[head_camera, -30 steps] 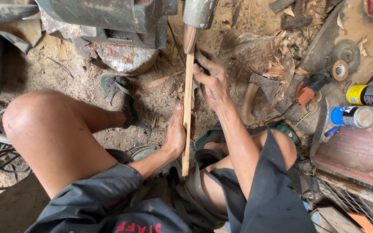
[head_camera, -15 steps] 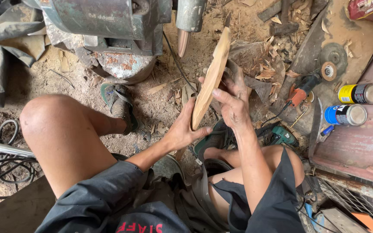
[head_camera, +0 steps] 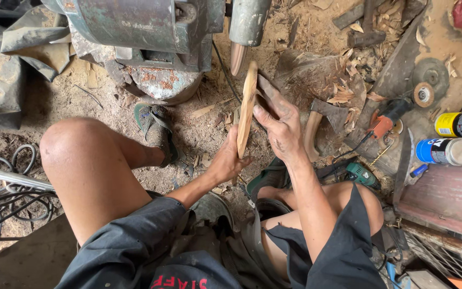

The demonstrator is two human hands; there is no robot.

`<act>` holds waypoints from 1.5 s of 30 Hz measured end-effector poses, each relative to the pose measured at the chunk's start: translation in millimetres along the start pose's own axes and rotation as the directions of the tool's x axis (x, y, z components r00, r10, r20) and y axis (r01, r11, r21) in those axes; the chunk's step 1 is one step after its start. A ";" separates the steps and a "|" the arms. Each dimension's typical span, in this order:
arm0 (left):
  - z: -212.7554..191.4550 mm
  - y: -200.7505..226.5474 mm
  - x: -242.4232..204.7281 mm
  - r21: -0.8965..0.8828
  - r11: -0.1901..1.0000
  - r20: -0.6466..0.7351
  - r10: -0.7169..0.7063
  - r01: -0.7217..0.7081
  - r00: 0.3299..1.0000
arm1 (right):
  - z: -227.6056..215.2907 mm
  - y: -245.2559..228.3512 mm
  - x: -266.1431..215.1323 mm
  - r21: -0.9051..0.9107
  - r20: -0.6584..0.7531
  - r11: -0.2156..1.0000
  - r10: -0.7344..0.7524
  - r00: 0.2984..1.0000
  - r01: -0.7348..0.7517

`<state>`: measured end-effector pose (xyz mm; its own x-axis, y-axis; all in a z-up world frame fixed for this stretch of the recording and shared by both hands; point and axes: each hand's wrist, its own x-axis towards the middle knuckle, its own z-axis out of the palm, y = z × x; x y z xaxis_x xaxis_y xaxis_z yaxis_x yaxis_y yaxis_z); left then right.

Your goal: The person holds a small wooden piece against a rotating grinding wheel, repeatedly adjusting its position to smooth and shape the edges. The person rotates the piece to work on different sides and occasionally pauses to inspect the surface.

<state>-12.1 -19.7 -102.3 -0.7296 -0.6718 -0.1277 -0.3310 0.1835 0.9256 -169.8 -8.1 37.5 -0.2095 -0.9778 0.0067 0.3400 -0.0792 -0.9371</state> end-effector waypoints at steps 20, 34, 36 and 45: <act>-5.5 -9.4 23.2 -0.868 0.285 0.315 -0.317 0.407 0.895 | -30.7 40.5 57.5 0.075 0.034 0.997 0.033 0.999 -0.036; -38.6 13.7 18.9 -0.292 0.956 0.037 0.053 -0.040 0.998 | -23.4 34.4 51.7 0.097 -0.014 0.992 0.078 0.997 -0.076; -37.4 8.5 15.9 -0.294 0.953 0.032 0.083 -0.070 0.996 | -18.0 31.2 51.5 0.132 -0.018 0.989 0.063 0.998 -0.060; -23.4 21.9 25.8 -0.253 0.967 -0.274 -0.055 -0.017 0.960 | -9.4 29.3 49.0 0.179 0.005 0.982 0.061 0.998 -0.061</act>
<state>-24.1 -49.9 -77.0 -0.5182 -0.8519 -0.0757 -0.1565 0.0075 0.9877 -178.7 -56.5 7.1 -0.1835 -0.9818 -0.0489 0.5110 -0.0528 -0.8580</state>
